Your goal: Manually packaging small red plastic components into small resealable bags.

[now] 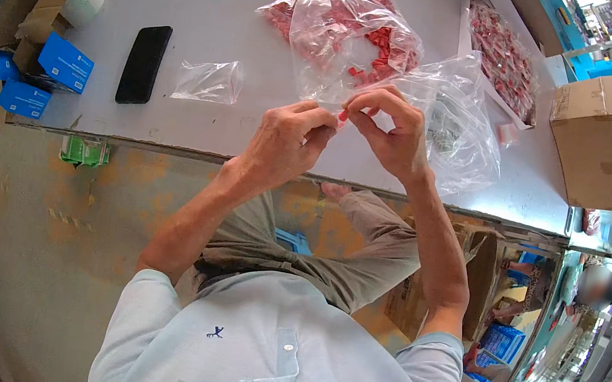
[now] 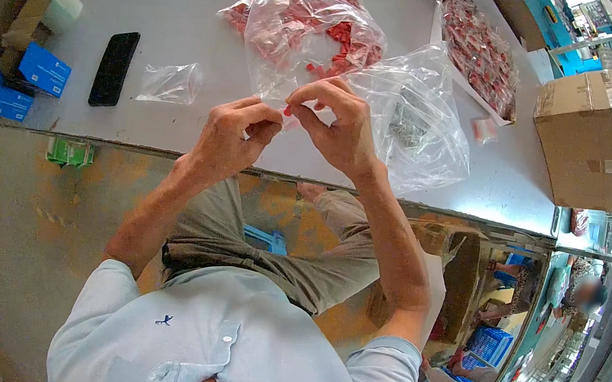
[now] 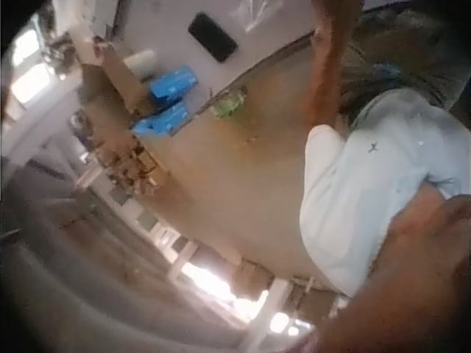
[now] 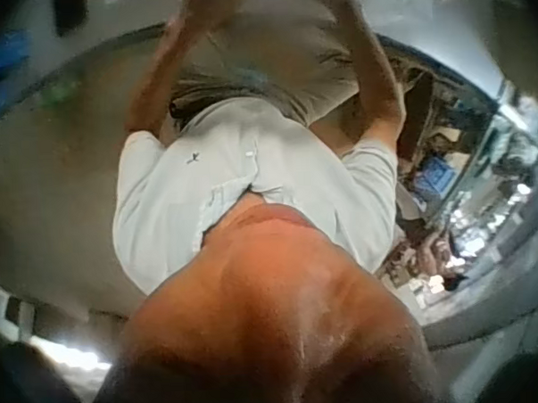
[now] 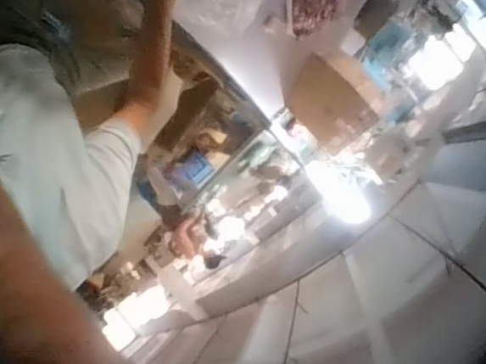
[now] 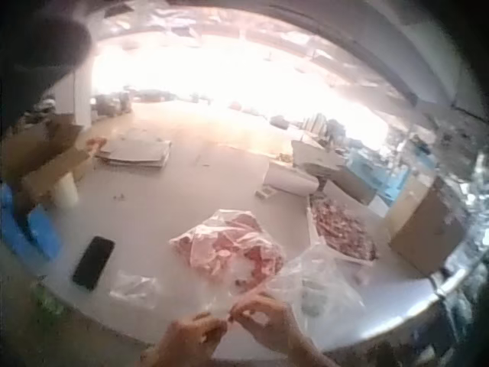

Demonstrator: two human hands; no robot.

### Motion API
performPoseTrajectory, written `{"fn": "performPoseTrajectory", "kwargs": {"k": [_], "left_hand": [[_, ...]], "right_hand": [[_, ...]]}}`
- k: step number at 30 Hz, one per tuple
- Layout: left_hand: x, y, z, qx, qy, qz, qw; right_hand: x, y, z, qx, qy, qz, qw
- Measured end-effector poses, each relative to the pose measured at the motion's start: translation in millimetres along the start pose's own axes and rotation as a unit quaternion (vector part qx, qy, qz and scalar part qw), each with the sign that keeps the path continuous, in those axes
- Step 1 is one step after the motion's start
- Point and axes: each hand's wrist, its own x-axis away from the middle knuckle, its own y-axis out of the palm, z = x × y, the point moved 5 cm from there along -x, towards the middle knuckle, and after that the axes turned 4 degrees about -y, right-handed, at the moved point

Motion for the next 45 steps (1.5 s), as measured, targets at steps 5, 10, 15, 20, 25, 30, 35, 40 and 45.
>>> {"fn": "performPoseTrajectory", "kwargs": {"k": [5,10,15,20,25,30,35,40,45], "left_hand": [[-0.6,1.8,7.0,0.022,-0.003,-0.001,1.000],[-3.1,2.5,17.6,0.045,-0.017,-0.048,0.998],[-3.8,10.9,12.7,0.135,-0.080,-0.055,0.986],[-8.5,22.9,8.1,0.244,-0.131,-0.003,0.961],[-10.2,48.1,4.1,0.250,-0.158,-0.079,0.952],[-10.5,63.2,2.0,0.245,-0.155,-0.081,0.954],[-14.1,72.5,16.3,0.227,-0.147,-0.127,0.954],[-16.4,86.0,21.9,0.254,-0.160,-0.124,0.946],[-23.1,82.4,22.1,0.274,-0.174,-0.086,0.942]], "right_hand": [[3.8,-3.9,-24.3,0.076,-0.016,-0.010,0.997],[21.4,-16.1,-8.6,-0.016,0.085,-0.042,0.995],[46.5,-13.6,8.4,-0.157,0.206,-0.037,0.965],[60.9,-18.6,5.6,-0.219,0.210,0.061,0.951],[72.9,-23.3,1.2,-0.193,0.214,0.075,0.955],[82.3,-32.7,-2.8,-0.197,0.231,0.087,0.949],[92.6,-38.6,0.0,-0.187,0.222,0.092,0.953],[98.7,-45.4,3.0,-0.167,0.245,0.119,0.948],[105.8,-57.2,5.7,-0.185,0.250,0.160,0.937]]}}
